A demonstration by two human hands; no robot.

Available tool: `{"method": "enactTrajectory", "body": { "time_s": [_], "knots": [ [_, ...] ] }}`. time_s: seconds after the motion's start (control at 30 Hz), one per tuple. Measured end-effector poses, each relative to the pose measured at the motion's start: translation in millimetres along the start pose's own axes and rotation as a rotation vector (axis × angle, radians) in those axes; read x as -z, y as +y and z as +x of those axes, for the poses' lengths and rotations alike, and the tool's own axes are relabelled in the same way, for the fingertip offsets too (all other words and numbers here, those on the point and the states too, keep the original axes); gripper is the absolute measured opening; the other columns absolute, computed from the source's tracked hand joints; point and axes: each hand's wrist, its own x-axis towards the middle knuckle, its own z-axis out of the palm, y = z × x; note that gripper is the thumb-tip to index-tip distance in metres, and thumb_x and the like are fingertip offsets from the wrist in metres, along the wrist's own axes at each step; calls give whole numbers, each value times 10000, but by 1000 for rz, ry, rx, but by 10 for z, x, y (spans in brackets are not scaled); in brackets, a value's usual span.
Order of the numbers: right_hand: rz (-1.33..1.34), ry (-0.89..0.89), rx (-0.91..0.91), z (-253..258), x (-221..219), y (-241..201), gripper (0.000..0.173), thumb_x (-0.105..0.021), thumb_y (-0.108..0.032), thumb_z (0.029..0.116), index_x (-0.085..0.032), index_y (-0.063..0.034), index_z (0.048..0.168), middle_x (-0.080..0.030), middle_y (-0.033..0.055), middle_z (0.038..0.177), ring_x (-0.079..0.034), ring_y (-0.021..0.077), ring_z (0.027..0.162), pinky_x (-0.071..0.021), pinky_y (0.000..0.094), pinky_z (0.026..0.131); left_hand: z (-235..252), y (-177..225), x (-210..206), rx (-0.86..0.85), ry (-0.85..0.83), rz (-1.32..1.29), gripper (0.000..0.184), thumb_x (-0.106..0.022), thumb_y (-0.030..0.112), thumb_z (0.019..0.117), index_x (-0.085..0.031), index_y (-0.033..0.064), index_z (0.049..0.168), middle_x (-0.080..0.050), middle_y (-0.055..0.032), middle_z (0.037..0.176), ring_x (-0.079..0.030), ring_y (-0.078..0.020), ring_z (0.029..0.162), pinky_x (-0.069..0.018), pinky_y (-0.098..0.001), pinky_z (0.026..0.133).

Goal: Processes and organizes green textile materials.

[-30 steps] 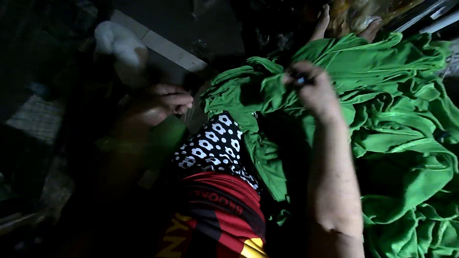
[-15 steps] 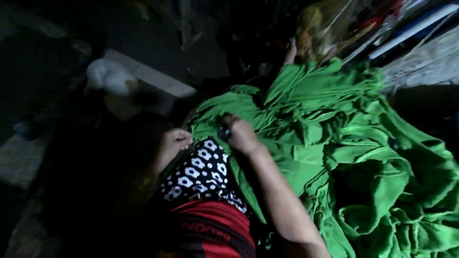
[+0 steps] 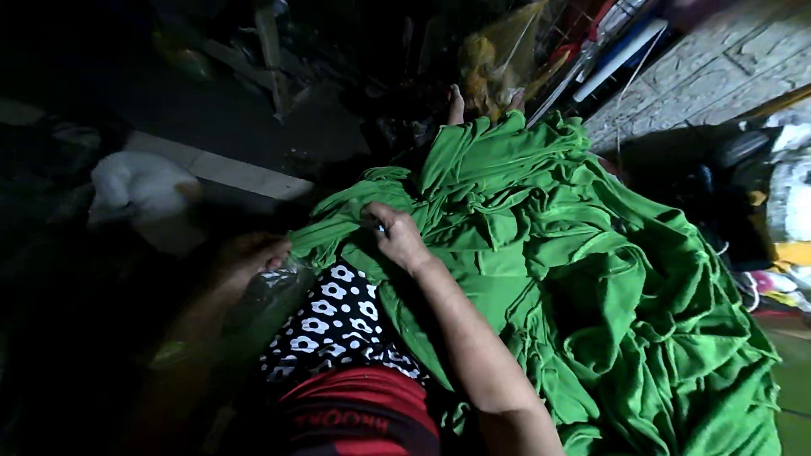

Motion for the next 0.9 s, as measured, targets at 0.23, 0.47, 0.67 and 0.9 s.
{"method": "enactTrajectory", "body": {
  "time_s": [0.23, 0.47, 0.67, 0.9],
  "knots": [
    [-24, 53, -414, 50, 379, 172, 296, -529, -52, 1023, -590, 63, 1289, -677, 239, 1177, -672, 344, 1091, -524, 506, 968, 232, 251, -454, 42, -126, -111, 234, -599, 175, 1030, -643, -22, 1150, -625, -9, 874, -582, -40, 749, -527, -229, 756],
    [-78, 82, -591, 67, 348, 253, 293, -559, -112, 1030, -609, 52, 1268, -670, 249, 1194, -652, 384, 1125, -488, 557, 993, 254, 149, -538, 11, -134, -199, 185, -574, 157, 1047, -648, 1, 1112, -625, 42, 813, -595, -6, 696, -525, -183, 701],
    [-61, 99, -618, 63, 344, 261, 306, -569, -130, 1026, -604, 45, 1276, -673, 246, 1175, -658, 373, 1102, -491, 560, 981, 136, 64, -375, -139, -70, -261, 145, -524, 132, 1056, -630, 34, 1054, -615, 69, 807, -599, 8, 706, -535, -171, 710],
    [300, 253, -691, 23, 431, 268, 140, -614, -115, 1003, -635, -11, 1096, -607, 62, 955, -566, 94, 834, -480, 302, 776, -64, 84, -278, -287, -69, 20, 210, -558, 126, 1035, -644, -64, 1055, -669, -42, 878, -635, -50, 782, -553, -254, 800]
  ]
}}
